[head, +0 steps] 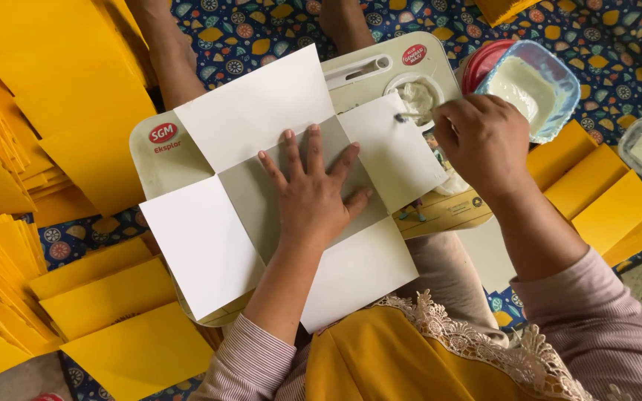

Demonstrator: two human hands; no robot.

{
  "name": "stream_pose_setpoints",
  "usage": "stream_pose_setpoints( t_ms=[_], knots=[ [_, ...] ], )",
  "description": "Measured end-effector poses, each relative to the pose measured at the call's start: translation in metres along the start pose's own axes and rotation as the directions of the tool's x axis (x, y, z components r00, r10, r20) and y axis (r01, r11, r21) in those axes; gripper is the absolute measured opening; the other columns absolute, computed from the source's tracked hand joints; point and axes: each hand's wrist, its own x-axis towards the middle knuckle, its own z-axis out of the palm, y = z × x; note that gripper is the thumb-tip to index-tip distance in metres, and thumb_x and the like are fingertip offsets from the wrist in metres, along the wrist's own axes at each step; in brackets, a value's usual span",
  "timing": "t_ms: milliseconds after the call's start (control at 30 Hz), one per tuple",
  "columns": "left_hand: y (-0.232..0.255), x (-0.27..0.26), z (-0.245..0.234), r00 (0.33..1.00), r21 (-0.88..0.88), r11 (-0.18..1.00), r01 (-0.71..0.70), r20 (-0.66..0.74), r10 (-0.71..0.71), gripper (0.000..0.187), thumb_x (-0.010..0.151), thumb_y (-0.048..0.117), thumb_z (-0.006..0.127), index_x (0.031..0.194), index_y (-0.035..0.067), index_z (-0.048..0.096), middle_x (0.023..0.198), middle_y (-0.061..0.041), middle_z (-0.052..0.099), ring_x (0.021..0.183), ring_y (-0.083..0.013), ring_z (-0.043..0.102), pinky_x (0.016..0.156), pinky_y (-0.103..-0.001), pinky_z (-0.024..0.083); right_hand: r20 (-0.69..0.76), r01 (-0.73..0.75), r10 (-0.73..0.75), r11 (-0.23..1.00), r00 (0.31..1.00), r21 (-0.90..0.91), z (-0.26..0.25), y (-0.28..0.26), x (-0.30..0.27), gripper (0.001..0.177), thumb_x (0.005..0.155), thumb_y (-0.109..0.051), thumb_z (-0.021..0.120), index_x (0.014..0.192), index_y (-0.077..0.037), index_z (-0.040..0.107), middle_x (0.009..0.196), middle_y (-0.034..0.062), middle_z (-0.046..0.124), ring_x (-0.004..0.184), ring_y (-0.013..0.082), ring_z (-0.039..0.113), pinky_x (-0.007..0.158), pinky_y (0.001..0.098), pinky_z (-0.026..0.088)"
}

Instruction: Assembling yellow paper bags by folding paper sheets and applying glue with a stick.

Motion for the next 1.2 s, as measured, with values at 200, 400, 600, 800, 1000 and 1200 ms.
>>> stream_pose_setpoints(
  t_ms=[200,400,600,800,1000,1200],
  knots=[
    [0.001,0.001,-0.005,1.000,-0.017,1.000,0.003,0.019,-0.003,0.066,0.091,0.072,0.046,0.146,0.038,0.054,0.156,-0.027,0.039,0.146,-0.0595,0.025,0.103,-0.085,0.002,0.019,0.035,-0.035,0.999,0.999,-0.009,0.015,0.008,0.018,0.010,0.101,-0.011,0.071,0.096,-0.012,0.078,0.082,0.0057,0.073,0.078,0.0238,0.076,0.078,0.0339,0.062],
    [0.003,0.001,-0.011,0.999,-0.009,1.000,0.005,0.047,-0.005,0.067,0.089,0.072,0.050,0.148,0.038,0.052,0.157,-0.027,0.038,0.146,-0.0595,0.024,0.103,-0.086,0.004,-0.004,0.006,-0.006,1.000,1.000,-0.002,0.002,0.000,0.005,0.010,0.101,-0.011,0.071,0.093,-0.012,0.077,0.077,0.0045,0.070,0.076,0.0250,0.074,0.073,0.0357,0.060],
    [0.003,0.001,-0.011,0.998,0.021,1.000,0.001,0.058,-0.002,0.067,0.092,0.070,0.048,0.150,0.037,0.049,0.157,-0.027,0.038,0.147,-0.0599,0.023,0.104,-0.085,0.001,0.084,-0.024,0.025,1.000,0.996,-0.015,-0.038,-0.014,-0.024,0.013,0.101,-0.009,0.071,0.088,-0.010,0.075,0.075,0.0043,0.070,0.077,0.0278,0.075,0.076,0.0360,0.061],
    [0.004,0.000,-0.001,0.999,0.016,1.000,0.002,-0.036,-0.002,0.070,0.086,0.069,0.056,0.148,0.036,0.050,0.161,-0.025,0.032,0.147,-0.0572,0.018,0.110,-0.081,0.001,0.227,-0.126,0.130,0.991,0.965,-0.034,-0.091,-0.035,-0.055,0.003,0.095,-0.006,0.076,0.093,-0.008,0.077,0.090,0.0017,0.076,0.076,0.0180,0.069,0.066,0.0321,0.052],
    [0.004,0.001,-0.001,1.000,0.027,1.000,0.012,-0.003,-0.012,0.069,0.087,0.069,0.052,0.148,0.036,0.050,0.162,-0.024,0.030,0.148,-0.0558,0.014,0.109,-0.081,0.001,0.136,-0.248,0.237,0.967,0.962,0.064,-0.111,-0.020,-0.075,0.009,0.093,0.005,0.083,0.096,-0.004,0.079,0.082,0.0068,0.072,0.068,0.0188,0.063,0.062,0.0329,0.048],
    [0.003,-0.001,0.001,0.999,0.022,1.000,-0.006,-0.043,0.007,0.068,0.088,0.068,0.052,0.147,0.035,0.052,0.161,-0.025,0.034,0.148,-0.0569,0.018,0.109,-0.081,0.001,-0.085,-0.265,0.257,0.959,0.963,-0.099,-0.087,0.049,-0.080,0.010,0.103,0.010,0.092,0.104,0.002,0.086,0.081,0.0072,0.067,0.067,0.0177,0.053,0.062,0.0304,0.041]
  ],
)
